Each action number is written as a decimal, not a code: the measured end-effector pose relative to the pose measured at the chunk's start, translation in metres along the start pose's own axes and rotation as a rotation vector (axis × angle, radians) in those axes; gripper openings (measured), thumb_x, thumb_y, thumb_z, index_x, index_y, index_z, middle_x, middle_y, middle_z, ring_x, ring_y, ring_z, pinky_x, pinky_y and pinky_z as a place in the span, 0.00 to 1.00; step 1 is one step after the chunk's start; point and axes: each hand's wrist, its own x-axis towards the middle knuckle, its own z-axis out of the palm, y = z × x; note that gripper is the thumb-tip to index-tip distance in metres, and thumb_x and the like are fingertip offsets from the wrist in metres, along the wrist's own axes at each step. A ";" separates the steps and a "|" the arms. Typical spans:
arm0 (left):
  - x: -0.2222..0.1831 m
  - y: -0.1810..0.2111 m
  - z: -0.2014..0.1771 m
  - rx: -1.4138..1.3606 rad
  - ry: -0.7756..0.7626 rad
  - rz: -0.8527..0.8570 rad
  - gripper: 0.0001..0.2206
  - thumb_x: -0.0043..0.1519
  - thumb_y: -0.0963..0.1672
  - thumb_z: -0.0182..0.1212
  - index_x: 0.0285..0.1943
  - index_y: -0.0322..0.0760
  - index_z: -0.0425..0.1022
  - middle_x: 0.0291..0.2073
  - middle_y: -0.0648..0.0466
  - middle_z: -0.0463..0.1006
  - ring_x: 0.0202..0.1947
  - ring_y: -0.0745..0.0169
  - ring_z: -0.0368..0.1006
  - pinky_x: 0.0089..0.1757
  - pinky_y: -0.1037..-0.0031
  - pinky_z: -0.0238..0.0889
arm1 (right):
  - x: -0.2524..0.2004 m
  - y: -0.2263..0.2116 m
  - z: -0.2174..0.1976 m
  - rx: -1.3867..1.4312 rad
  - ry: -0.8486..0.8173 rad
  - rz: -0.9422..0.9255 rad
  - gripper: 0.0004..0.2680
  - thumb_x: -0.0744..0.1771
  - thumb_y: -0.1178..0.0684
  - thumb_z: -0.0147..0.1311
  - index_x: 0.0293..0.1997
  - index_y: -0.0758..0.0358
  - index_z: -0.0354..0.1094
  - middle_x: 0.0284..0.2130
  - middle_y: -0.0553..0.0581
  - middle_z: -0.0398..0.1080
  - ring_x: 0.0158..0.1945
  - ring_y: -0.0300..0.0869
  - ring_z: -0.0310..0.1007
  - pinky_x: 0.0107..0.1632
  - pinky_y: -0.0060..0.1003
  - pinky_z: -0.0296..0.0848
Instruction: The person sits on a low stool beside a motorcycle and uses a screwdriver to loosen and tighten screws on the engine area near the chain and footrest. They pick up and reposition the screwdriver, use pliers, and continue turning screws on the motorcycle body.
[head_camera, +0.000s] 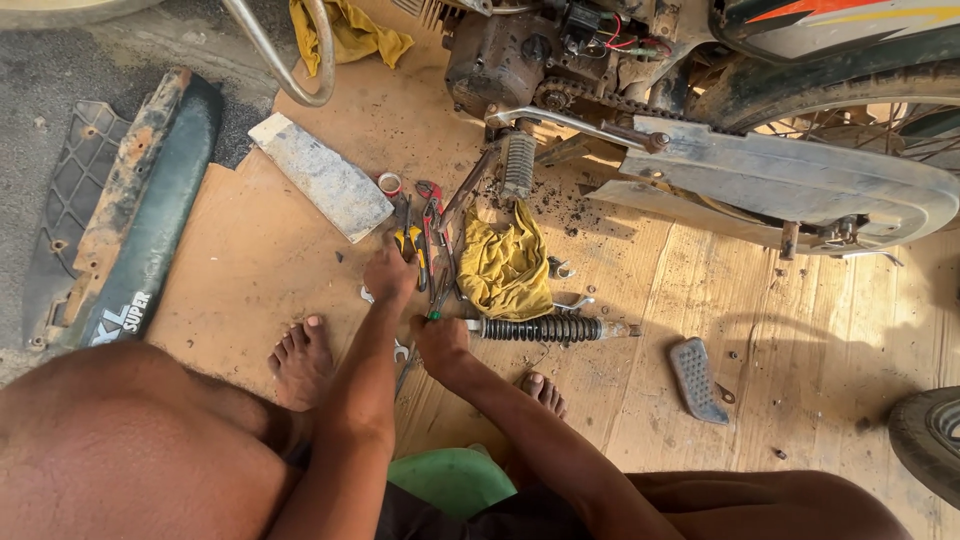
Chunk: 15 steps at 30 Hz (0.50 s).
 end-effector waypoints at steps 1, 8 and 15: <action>-0.001 -0.005 0.007 -0.002 0.002 0.002 0.29 0.55 0.51 0.71 0.66 0.47 0.67 0.44 0.43 0.81 0.46 0.39 0.78 0.46 0.53 0.70 | -0.002 0.002 -0.004 -0.002 0.002 0.002 0.22 0.63 0.53 0.63 0.63 0.64 0.60 0.41 0.62 0.77 0.44 0.50 0.80 0.39 0.48 0.80; -0.014 -0.030 0.019 0.032 0.033 -0.116 0.25 0.61 0.56 0.65 0.53 0.34 0.69 0.44 0.43 0.82 0.46 0.41 0.79 0.46 0.54 0.71 | -0.013 0.009 -0.027 0.160 -0.140 -0.014 0.31 0.61 0.37 0.67 0.67 0.59 0.56 0.49 0.66 0.74 0.56 0.58 0.74 0.54 0.54 0.73; -0.005 -0.032 0.027 0.130 -0.090 -0.063 0.25 0.58 0.58 0.62 0.52 0.36 0.75 0.48 0.46 0.82 0.50 0.46 0.78 0.49 0.56 0.71 | -0.010 0.027 -0.037 0.401 -0.020 -0.002 0.22 0.61 0.35 0.67 0.54 0.54 0.72 0.50 0.63 0.75 0.57 0.57 0.73 0.58 0.54 0.70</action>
